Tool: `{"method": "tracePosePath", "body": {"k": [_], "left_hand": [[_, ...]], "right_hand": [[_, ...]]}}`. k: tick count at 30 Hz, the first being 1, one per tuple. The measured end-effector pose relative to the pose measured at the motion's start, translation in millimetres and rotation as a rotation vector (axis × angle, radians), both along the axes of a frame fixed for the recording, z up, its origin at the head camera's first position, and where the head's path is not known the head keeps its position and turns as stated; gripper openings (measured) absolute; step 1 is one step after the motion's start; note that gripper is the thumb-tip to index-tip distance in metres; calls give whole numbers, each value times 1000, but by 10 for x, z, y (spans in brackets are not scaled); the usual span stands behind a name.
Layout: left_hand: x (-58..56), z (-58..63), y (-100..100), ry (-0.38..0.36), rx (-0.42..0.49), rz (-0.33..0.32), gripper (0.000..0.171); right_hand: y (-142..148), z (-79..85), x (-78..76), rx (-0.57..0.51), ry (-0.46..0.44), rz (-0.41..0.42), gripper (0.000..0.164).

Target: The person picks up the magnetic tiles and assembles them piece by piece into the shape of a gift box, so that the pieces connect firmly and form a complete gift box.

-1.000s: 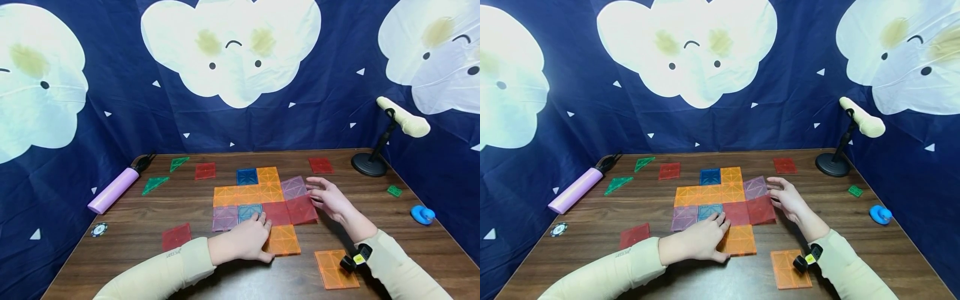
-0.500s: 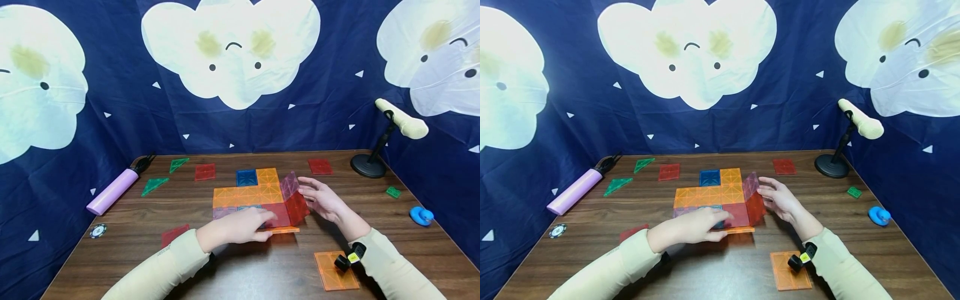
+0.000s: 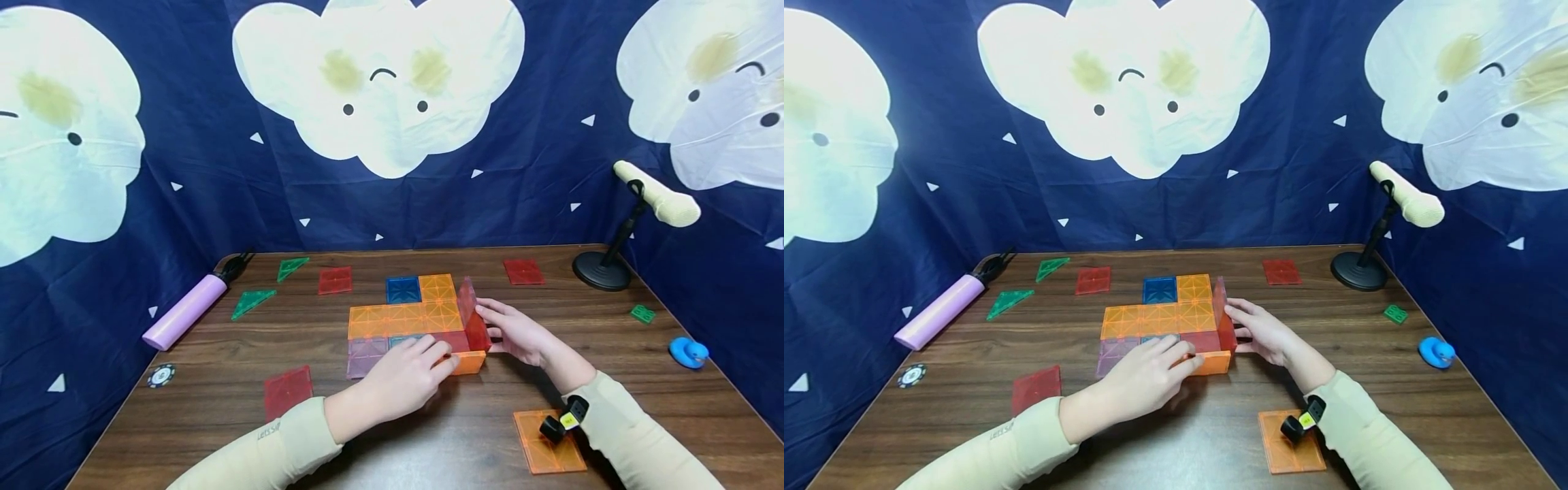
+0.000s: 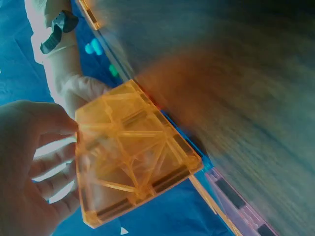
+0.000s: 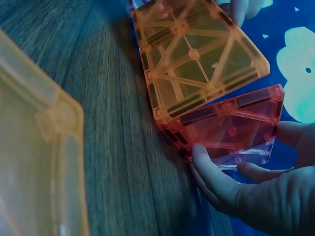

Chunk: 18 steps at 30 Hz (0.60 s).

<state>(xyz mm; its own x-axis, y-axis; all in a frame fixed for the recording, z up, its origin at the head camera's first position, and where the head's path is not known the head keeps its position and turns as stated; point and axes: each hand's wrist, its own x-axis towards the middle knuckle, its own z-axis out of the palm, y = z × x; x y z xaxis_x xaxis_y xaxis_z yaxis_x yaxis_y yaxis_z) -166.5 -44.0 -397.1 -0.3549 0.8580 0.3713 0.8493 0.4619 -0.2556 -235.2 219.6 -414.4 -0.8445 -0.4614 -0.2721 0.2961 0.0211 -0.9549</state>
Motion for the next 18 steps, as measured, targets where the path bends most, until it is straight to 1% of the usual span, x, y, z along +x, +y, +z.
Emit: {"method": "tracePosePath", "body": {"k": [6, 9, 12, 15, 18], "left_hand": [[22, -15, 3, 6, -8, 57, 41], [34, -15, 5, -1, -1, 70, 39], [51, -8, -1, -24, 17, 77, 37], [66, 8, -25, -71, 36, 76, 40], [71, 44, -92, -157, 76, 83, 45]], "right_hand": [[-54, -7, -12, 67, 31, -1, 66], [-78, -3, -14, 90, 42, -5, 66], [-96, 3, -12, 110, 48, -20, 65], [-112, 0, -8, 130, 56, -28, 64], [-126, -3, -4, 140, 64, -30, 64]]}}
